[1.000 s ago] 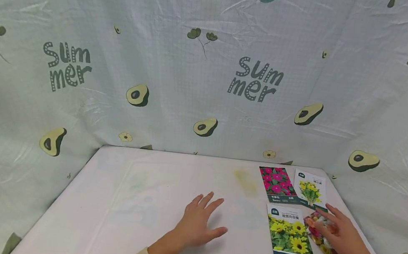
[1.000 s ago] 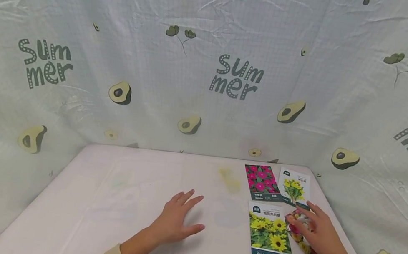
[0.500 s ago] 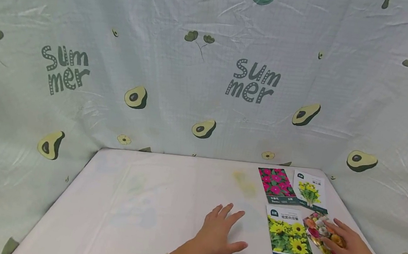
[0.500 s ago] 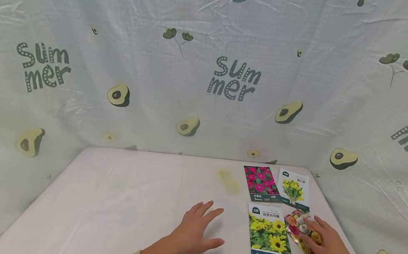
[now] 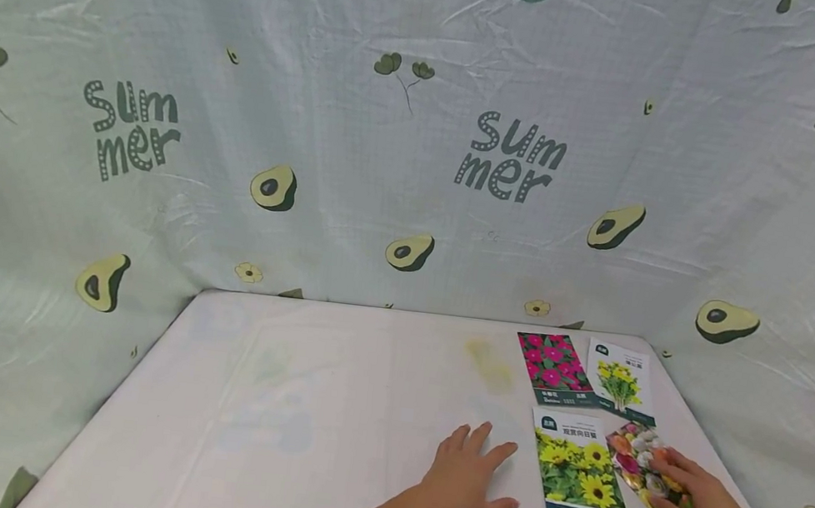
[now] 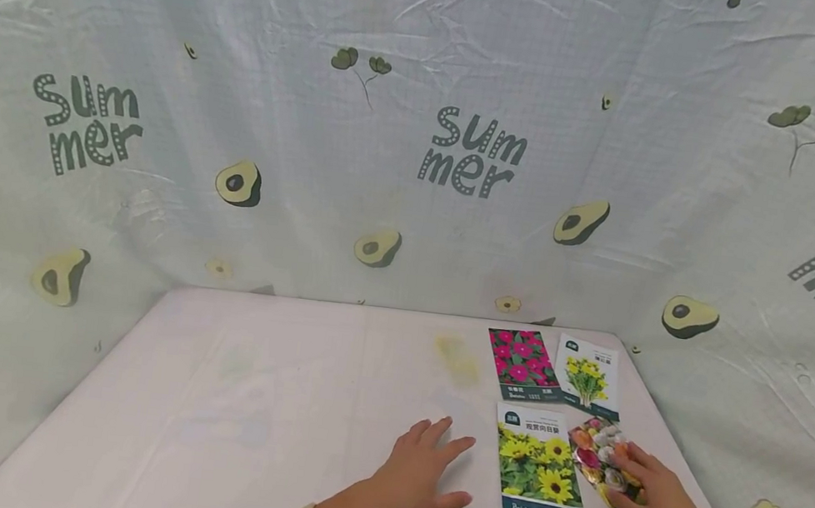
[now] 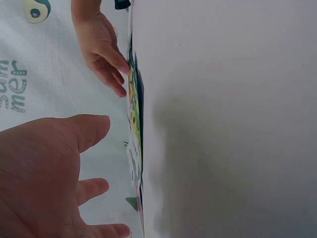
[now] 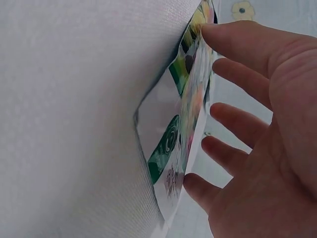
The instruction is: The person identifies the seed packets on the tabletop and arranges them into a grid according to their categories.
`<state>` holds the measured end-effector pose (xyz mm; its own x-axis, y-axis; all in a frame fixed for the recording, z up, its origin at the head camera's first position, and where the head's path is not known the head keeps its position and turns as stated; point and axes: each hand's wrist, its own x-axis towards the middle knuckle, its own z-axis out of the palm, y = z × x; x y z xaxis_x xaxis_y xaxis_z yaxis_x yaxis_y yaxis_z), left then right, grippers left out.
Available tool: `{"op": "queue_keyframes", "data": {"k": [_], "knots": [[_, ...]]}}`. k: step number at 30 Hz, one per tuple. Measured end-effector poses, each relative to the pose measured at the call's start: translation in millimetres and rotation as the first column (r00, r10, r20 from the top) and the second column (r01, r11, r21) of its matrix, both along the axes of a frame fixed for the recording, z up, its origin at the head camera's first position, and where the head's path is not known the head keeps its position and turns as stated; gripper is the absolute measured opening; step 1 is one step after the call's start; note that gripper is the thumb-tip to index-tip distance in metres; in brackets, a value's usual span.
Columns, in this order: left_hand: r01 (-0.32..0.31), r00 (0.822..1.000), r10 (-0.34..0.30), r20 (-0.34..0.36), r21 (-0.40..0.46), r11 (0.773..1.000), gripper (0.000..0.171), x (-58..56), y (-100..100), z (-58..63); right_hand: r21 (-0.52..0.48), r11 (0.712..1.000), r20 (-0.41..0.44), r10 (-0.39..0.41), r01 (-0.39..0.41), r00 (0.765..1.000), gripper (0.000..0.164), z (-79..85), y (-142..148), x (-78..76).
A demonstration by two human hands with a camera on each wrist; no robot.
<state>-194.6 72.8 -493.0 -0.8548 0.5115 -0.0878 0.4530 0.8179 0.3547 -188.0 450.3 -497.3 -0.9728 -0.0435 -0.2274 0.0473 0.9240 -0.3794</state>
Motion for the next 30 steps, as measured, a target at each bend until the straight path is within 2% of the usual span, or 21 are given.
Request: {"op": "queue_keyframes", "data": {"k": [12,16,20,26,30], "knots": [[0.040,0.999,-0.038,0.030,-0.065,0.997,0.065,5.7,28.7,-0.8,-0.040,0.997,0.003,0.066,-0.065,0.998,0.080,2.8,0.8,-3.7],[0.058,0.995,-0.054,0.080,-0.057,0.997,0.065,6.3,37.1,-1.6,-0.046,0.997,0.024,0.068,-0.067,0.997,0.079,1.3,0.5,-6.2],[0.070,0.991,-0.065,0.120,-0.043,0.997,0.065,7.0,44.4,1.4,-0.021,0.996,0.017,0.082,-0.082,0.996,0.071,0.1,0.8,-7.2],[0.120,0.988,-0.116,0.103,-0.035,0.992,0.065,1.5,56.9,1.8,0.021,0.999,0.061,0.045,-0.046,0.997,0.075,1.2,-2.6,-8.1],[0.164,0.983,-0.161,0.093,-0.034,0.986,0.064,-2.5,64.3,1.6,0.019,0.997,0.023,0.079,-0.079,0.997,0.070,-2.4,-0.8,-7.0]]}}
